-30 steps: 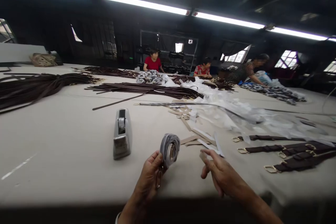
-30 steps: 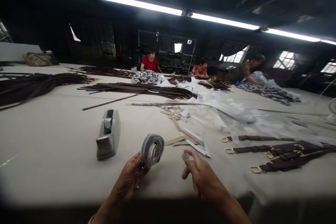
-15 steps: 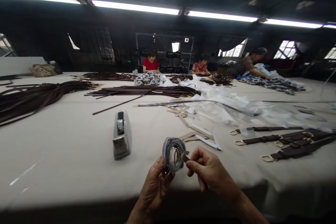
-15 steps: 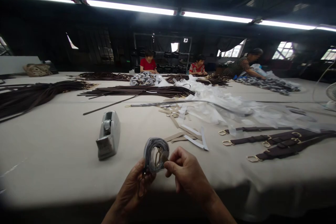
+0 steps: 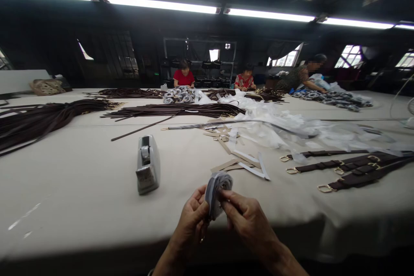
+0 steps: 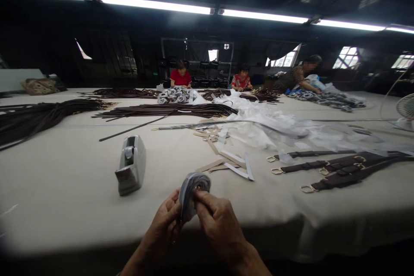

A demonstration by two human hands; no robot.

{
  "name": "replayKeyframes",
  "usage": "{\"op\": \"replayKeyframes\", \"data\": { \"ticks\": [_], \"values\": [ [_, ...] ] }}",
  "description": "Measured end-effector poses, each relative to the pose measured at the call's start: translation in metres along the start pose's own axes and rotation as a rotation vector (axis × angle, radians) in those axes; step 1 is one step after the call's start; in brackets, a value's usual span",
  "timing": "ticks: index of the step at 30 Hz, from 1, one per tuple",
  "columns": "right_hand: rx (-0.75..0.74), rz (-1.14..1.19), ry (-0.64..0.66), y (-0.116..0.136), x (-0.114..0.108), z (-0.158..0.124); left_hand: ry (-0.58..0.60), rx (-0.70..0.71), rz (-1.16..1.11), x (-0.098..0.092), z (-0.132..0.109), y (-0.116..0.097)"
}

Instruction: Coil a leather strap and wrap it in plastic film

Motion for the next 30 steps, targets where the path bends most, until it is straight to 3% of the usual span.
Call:
{"op": "replayKeyframes", "data": {
  "ticks": [3,8,13,20,25,27,30],
  "values": [
    [0.035,0.108,0.065,0.001,0.004,-0.001,0.018,0.009,0.019,0.002,-0.001,0.003],
    [0.267,0.271,0.254,-0.015,0.015,-0.007,0.075,-0.069,0.088,0.012,-0.005,0.009],
    [0.267,0.353,0.227,-0.035,0.014,-0.009,0.075,-0.099,0.314,0.012,-0.001,0.0],
    [0.309,0.225,0.016,-0.076,0.011,-0.016,-0.089,0.332,1.091,0.01,0.01,-0.044],
    [0.093,-0.128,-0.091,-0.069,0.012,-0.018,-0.002,0.534,1.48,0.011,0.017,-0.024],
    [0.097,-0.083,-0.053,-0.067,0.015,-0.014,0.032,0.613,1.555,0.011,0.017,-0.016],
    [0.243,0.162,-0.07,-0.072,0.012,0.0,0.077,0.668,1.575,0.009,0.017,-0.008]
  ]
}}
Point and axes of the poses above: each hand's wrist, its own z-axis towards the middle knuckle, its own x-axis out of the palm, y = z × x, the point moved 8 cm from there along z, towards the middle knuckle, and after that the axes turned 3 degrees about -y, right-handed, at the moved point
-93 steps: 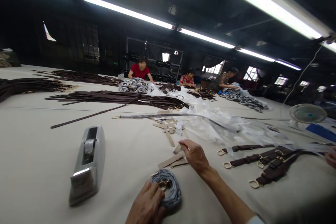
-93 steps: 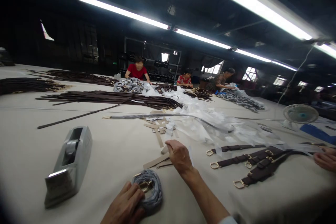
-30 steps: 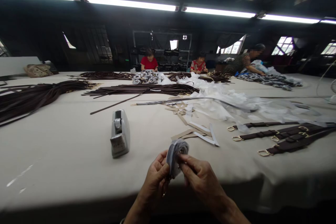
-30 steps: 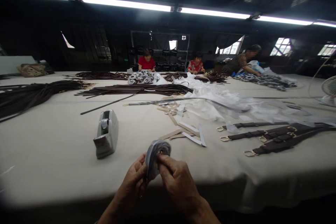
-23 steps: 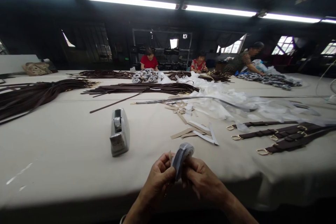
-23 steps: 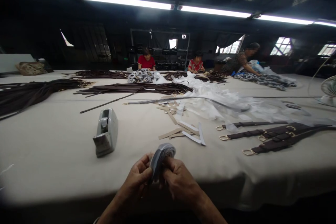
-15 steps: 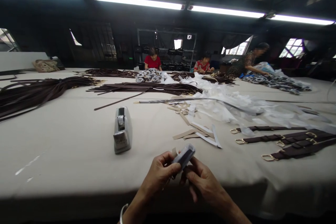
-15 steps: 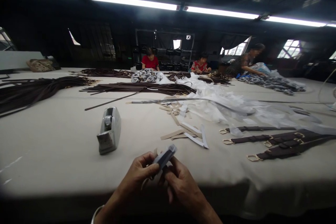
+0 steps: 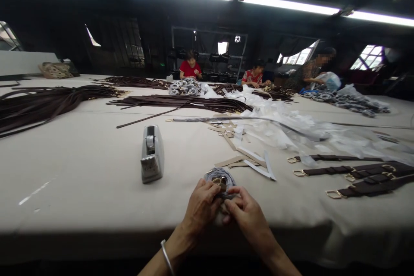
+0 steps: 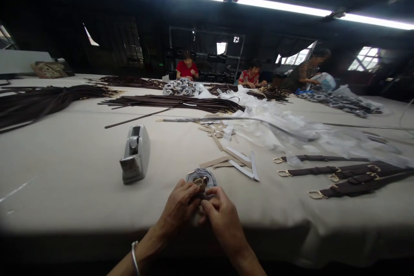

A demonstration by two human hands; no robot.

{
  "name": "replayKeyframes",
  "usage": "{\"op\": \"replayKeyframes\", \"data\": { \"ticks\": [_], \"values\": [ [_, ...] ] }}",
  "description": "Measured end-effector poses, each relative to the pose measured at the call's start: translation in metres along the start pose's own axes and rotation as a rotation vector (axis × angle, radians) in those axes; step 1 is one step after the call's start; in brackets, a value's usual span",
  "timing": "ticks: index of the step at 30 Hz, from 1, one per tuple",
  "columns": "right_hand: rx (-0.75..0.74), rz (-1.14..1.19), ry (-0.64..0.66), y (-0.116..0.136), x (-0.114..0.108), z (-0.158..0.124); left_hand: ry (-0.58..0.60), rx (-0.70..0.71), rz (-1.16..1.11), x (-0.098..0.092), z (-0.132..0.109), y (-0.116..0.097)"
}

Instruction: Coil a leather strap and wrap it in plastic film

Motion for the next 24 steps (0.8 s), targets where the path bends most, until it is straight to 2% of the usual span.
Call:
{"op": "replayKeyframes", "data": {
  "ticks": [3,7,10,15,20,24],
  "values": [
    [0.126,0.112,0.049,0.002,0.003,0.015,-0.015,0.007,-0.037,0.002,-0.002,0.003],
    [0.137,0.081,0.126,0.01,0.01,0.026,-0.046,-0.035,-0.077,0.0,-0.004,0.006],
    [0.157,0.157,0.119,0.009,0.009,0.028,-0.015,-0.042,-0.135,-0.004,-0.006,0.002],
    [0.25,0.35,0.03,-0.004,0.001,0.034,0.095,-0.009,-0.177,-0.003,-0.008,-0.007],
    [0.233,0.339,0.042,-0.001,0.006,0.032,0.072,0.009,-0.039,0.006,-0.003,-0.006],
    [0.169,0.284,0.123,0.012,-0.001,0.027,0.026,-0.003,-0.107,0.002,-0.001,-0.006]
  ]
}}
Point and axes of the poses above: each hand's wrist, its own z-axis towards the middle knuckle, its own x-axis out of the palm, y = z × x, the point moved 8 cm from there along z, towards the middle knuckle, and after that the axes turned 3 degrees about -y, right-handed, at the moved point
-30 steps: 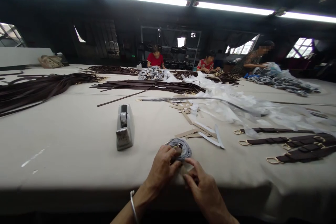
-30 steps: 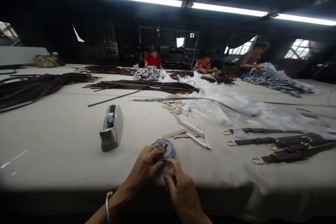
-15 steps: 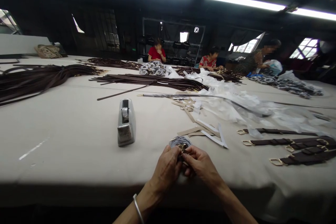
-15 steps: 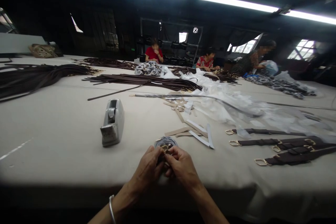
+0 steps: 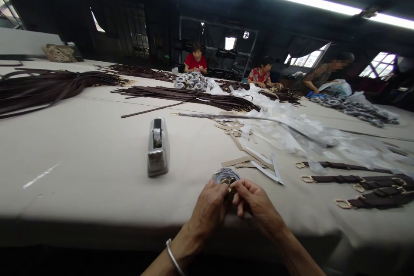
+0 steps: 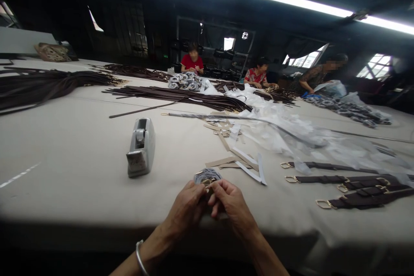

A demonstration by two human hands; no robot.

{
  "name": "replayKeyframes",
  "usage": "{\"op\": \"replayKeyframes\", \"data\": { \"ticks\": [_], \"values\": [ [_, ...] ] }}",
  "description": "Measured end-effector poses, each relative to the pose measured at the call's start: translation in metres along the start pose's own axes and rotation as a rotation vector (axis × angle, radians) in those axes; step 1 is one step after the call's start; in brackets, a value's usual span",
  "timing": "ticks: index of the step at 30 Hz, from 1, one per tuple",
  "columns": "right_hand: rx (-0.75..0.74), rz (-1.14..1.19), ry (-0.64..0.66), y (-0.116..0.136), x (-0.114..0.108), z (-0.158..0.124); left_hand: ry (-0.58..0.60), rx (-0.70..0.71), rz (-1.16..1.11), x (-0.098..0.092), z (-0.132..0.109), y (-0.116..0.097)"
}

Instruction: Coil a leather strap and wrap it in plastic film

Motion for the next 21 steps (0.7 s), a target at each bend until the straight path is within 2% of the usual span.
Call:
{"op": "replayKeyframes", "data": {
  "ticks": [2,6,10,14,21],
  "values": [
    [-0.031,-0.075,0.03,0.008,-0.01,-0.004,-0.03,-0.039,-0.06,-0.004,0.0,0.002],
    [-0.164,-0.378,-0.069,0.026,-0.03,-0.008,-0.053,-0.115,-0.139,-0.007,-0.001,0.008],
    [-0.285,-0.629,-0.033,0.032,-0.012,-0.008,-0.032,-0.098,-0.161,-0.006,0.0,0.007],
    [-0.203,-0.478,-0.064,0.023,-0.012,0.001,-0.013,-0.104,-0.164,-0.006,-0.001,0.007],
    [-0.133,-0.385,0.064,0.015,-0.004,0.003,-0.009,-0.161,-0.162,-0.004,-0.001,0.014]
  ]
}}
Point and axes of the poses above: each hand's wrist, its own z-axis towards the middle knuckle, its own x-axis out of the palm, y = z × x, the point moved 8 cm from there along z, towards the middle knuckle, and after that the axes turned 3 degrees about -y, right-handed, at the moved point
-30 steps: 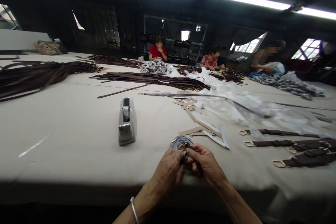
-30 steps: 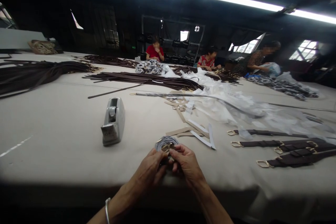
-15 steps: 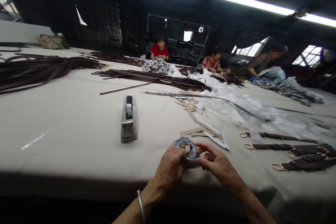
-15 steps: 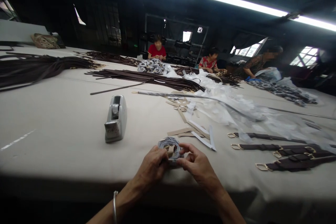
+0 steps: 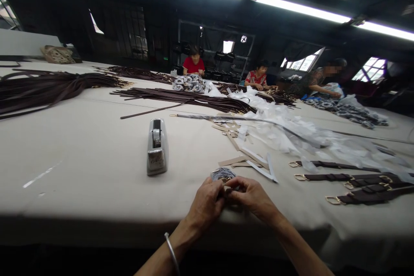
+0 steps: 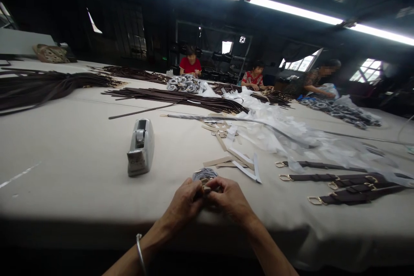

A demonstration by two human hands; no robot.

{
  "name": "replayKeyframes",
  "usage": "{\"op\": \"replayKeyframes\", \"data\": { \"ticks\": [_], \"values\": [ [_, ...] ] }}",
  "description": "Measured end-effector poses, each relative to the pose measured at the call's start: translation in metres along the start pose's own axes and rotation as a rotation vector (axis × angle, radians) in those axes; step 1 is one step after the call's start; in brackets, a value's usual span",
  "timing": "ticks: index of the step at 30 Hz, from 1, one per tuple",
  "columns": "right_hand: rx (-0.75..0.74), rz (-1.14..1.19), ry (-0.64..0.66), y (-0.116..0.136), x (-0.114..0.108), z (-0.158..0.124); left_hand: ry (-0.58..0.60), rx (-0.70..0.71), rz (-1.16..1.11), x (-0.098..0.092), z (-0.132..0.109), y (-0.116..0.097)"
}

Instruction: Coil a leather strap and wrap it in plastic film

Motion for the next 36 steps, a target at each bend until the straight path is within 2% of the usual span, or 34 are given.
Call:
{"op": "replayKeyframes", "data": {
  "ticks": [4,6,11,14,17,21,24,28,31,36],
  "values": [
    [0.021,0.06,-0.071,-0.001,0.003,0.002,-0.001,-0.017,0.004,-0.001,0.0,0.001],
    [-0.014,0.013,-0.106,0.001,0.002,0.002,-0.008,-0.023,0.009,-0.001,-0.001,0.001],
    [-0.203,-0.338,-0.202,0.019,0.003,-0.004,-0.022,-0.035,0.007,0.0,-0.001,0.006],
    [-0.312,-0.501,-0.219,0.024,0.008,-0.007,0.023,-0.009,0.003,0.0,0.003,0.006],
    [-0.505,-0.639,-0.271,0.031,0.012,-0.013,0.079,0.045,-0.001,0.0,0.005,0.002],
    [-0.776,-0.783,-0.321,0.038,0.019,-0.025,0.089,0.079,0.003,0.002,0.006,-0.001],
    [-0.869,-0.796,-0.347,0.041,0.018,-0.032,0.094,0.077,0.008,0.004,0.007,-0.003],
    [-0.958,-0.747,-0.355,0.054,0.016,-0.041,0.093,0.01,0.023,0.001,0.007,-0.003],
    [-0.948,-0.697,-0.331,0.064,0.014,-0.042,0.086,-0.057,-0.008,-0.004,0.01,-0.003],
    [-0.995,-0.749,-0.372,0.082,0.012,-0.049,0.094,-0.204,-0.199,-0.014,0.02,-0.007]
  ]
}}
Point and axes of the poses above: each hand's wrist, its own z-axis towards the middle knuckle, its own x-axis out of the palm, y = z × x, the point moved 8 cm from there along z, towards the middle knuckle, and after that the axes turned 3 degrees about -y, right-handed, at the moved point
